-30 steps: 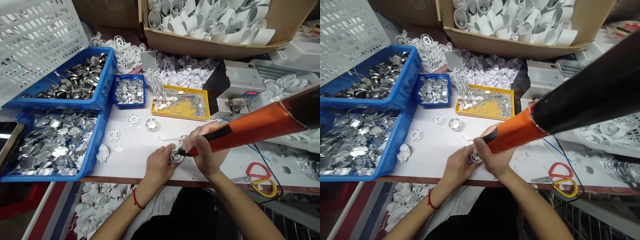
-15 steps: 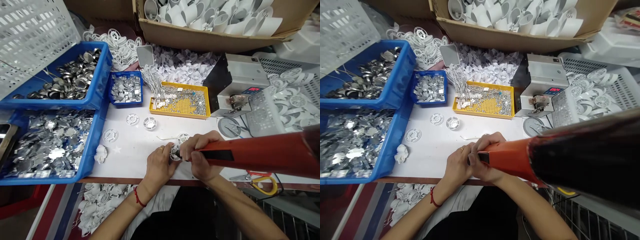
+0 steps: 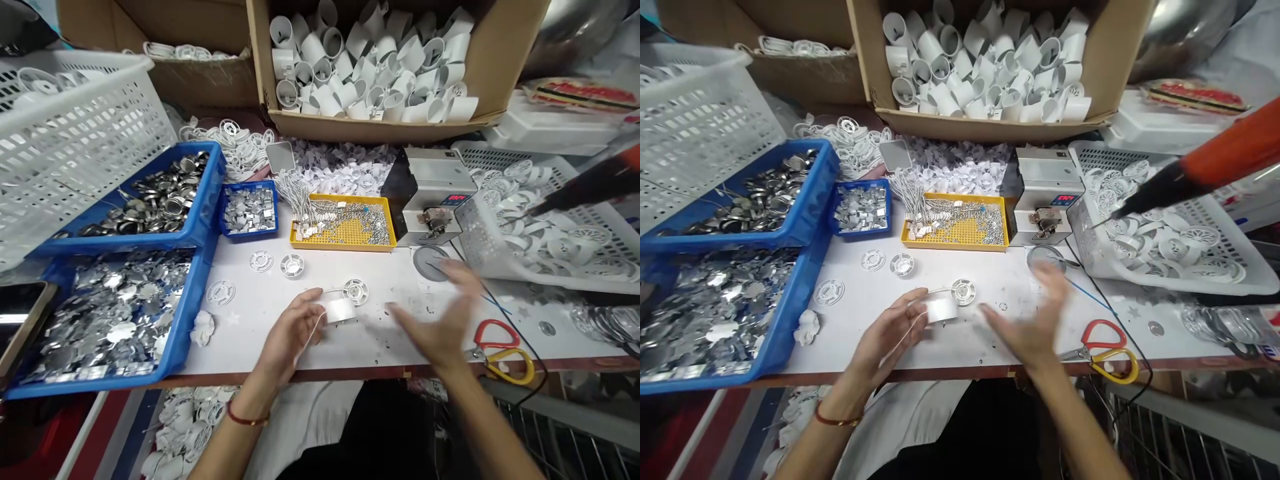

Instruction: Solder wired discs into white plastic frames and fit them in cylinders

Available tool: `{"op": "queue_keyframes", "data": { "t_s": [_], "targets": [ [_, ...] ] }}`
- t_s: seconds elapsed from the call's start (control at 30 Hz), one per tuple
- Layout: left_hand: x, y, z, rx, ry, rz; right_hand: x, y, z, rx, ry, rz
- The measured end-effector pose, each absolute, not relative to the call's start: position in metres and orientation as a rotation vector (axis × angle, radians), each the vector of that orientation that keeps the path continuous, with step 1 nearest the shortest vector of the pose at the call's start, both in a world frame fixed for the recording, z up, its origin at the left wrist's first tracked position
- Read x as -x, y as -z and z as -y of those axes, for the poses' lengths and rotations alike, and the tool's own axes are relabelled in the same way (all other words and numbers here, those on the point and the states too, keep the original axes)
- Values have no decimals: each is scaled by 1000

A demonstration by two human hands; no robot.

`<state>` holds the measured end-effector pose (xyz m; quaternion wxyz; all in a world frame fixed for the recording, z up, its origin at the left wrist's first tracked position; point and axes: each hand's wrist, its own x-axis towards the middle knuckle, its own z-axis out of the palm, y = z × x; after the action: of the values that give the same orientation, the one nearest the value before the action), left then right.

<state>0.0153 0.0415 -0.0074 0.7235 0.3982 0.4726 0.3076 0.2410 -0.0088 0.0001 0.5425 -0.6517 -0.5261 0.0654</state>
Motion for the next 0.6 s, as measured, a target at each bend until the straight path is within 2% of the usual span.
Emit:
{"op": "queue_keyframes", "data": {
  "t_s": [0.13, 0.23, 0.3, 0.47, 0.6],
  "targets": [
    [-37, 26, -19, -1574, -823, -1339, -189, 55, -7, 1712, -310, 1525],
    [-38, 37, -10, -2215, -621, -1348, -185, 61, -19, 1666, -401, 1508],
    [-35, 38, -12, -2431, -474, -1360, -192, 55, -26, 1651, -408, 1519],
    [-44, 26, -22, -2581, -347, -1580, -193, 46, -55, 1788, -381, 1492],
    [-44, 16, -29, -2372, -375, -1690, -198, 40, -68, 1789, -504, 1484]
  ]
}}
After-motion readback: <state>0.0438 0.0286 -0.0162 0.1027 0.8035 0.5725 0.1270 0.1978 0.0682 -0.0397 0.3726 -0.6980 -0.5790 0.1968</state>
